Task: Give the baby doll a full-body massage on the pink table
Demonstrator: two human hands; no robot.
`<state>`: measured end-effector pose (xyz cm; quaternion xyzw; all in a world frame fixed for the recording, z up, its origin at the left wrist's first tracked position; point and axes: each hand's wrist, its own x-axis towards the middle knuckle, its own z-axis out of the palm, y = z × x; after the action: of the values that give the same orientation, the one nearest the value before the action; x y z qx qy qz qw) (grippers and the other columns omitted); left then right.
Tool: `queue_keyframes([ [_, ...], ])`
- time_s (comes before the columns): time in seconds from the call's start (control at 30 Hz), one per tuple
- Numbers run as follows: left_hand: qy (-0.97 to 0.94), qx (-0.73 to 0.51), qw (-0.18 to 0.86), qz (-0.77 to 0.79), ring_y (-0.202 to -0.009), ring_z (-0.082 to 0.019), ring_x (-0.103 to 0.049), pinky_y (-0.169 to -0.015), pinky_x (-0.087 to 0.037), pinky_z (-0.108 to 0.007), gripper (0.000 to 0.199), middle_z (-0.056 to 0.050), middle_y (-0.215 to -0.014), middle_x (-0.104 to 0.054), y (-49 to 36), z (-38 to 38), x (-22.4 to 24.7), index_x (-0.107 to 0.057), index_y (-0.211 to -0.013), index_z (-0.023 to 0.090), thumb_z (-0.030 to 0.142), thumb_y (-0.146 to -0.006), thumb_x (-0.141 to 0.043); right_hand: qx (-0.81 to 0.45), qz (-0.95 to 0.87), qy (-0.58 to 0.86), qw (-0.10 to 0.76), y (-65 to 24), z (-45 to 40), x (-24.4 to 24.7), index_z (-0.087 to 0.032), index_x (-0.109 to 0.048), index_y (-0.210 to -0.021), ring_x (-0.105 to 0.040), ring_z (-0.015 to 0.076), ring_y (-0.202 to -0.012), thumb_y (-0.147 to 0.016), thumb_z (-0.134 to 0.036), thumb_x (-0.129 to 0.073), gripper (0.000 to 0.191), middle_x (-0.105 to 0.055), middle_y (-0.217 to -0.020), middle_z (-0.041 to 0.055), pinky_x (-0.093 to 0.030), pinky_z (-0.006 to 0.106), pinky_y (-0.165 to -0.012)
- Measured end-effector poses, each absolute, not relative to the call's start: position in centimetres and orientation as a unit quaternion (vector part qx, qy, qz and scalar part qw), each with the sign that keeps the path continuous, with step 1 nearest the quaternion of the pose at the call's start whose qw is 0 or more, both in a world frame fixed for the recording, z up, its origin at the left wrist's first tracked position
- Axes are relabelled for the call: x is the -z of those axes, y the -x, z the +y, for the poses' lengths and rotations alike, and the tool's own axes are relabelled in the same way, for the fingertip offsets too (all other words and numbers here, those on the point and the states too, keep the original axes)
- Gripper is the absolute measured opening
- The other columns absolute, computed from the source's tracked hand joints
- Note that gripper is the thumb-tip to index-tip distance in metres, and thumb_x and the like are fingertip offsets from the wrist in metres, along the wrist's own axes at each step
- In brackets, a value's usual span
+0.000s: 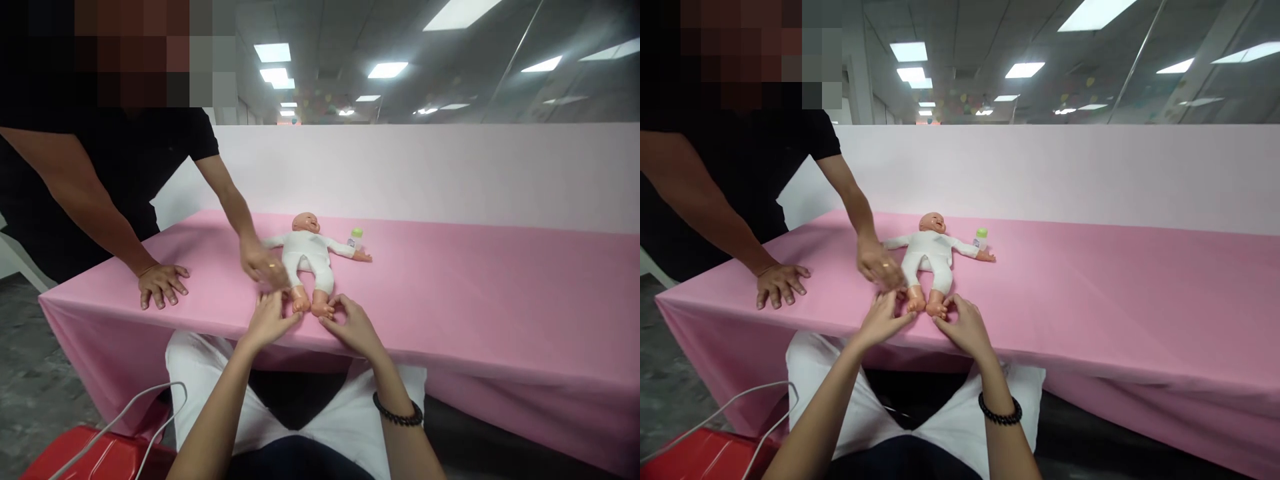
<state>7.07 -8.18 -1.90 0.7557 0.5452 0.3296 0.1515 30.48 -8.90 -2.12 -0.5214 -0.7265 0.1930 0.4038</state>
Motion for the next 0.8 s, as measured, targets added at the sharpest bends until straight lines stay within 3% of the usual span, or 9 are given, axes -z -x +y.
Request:
queue_keyframes([
  [0.27,-0.749,-0.336,0.126,0.557,-0.106,-0.030,-0.060,-0.105,-0.037,-0.049,0.033,-0.006,-0.102,-0.066,-7.1,-8.1,2.1,-0.055,-0.095,0.023,0.049,-0.082,-0.072,-0.203,-0.719,0.523,0.410,-30.4,-8.9,2.2,-0.024,-0.056,-0.088,-0.065,0.0228,-0.081,-0.078,-0.045,-0.071,0.028,-0.071,-0.089,0.0025,-0.049,0.034,-0.075],
  [0.47,-0.766,-0.315,0.102,0.551,-0.101,-0.029,-0.055,-0.099,-0.038,-0.045,0.040,-0.006,-0.095,-0.061,-7.1,-8.1,2.0,-0.053,-0.078,0.022,0.053,-0.075,-0.077,-0.219,-0.707,0.526,0.419,-30.7,-9.2,2.3,-0.023,-0.055,-0.096,-0.065,0.0251,-0.090,-0.070,-0.050,-0.079,0.045,-0.068,-0.099,0.0049,-0.050,0.037,-0.081],
  [0.6,-0.832,-0.246,0.182,0.463,-0.102,-0.029,-0.052,-0.098,-0.039,-0.044,0.052,-0.005,-0.096,-0.059,-5.5,-9.2,0.5,-0.055,-0.077,0.022,0.063,-0.064,-0.082,-0.320,-0.725,0.458,0.403,-32.2,-9.7,1.4,-0.023,-0.058,-0.112,-0.063,0.0290,-0.111,-0.060,-0.054,-0.087,0.066,-0.065,-0.120,0.0081,-0.050,0.042,-0.096],
  [0.7,-0.864,-0.203,0.279,0.366,-0.103,-0.027,-0.053,-0.104,-0.037,-0.042,0.057,-0.003,-0.100,-0.061,-3.3,-11.1,-0.8,-0.055,-0.079,0.022,0.067,-0.061,-0.083,-0.385,-0.705,0.407,0.434,-33.2,-10.1,0.9,-0.025,-0.060,-0.113,-0.060,0.0280,-0.117,-0.072,-0.059,-0.077,0.056,-0.063,-0.126,0.0084,-0.048,0.043,-0.102],
  [0.8,-0.862,-0.189,0.347,0.318,-0.109,-0.026,-0.053,-0.100,-0.040,-0.037,0.059,-0.003,-0.105,-0.064,-1.9,-13.7,-1.1,-0.055,-0.083,0.022,0.066,-0.060,-0.086,-0.343,-0.662,0.456,0.487,-32.5,-11.5,1.2,-0.024,-0.062,-0.104,-0.062,0.0266,-0.109,-0.079,-0.055,-0.073,0.041,-0.067,-0.113,0.0077,-0.047,0.044,-0.101],
])
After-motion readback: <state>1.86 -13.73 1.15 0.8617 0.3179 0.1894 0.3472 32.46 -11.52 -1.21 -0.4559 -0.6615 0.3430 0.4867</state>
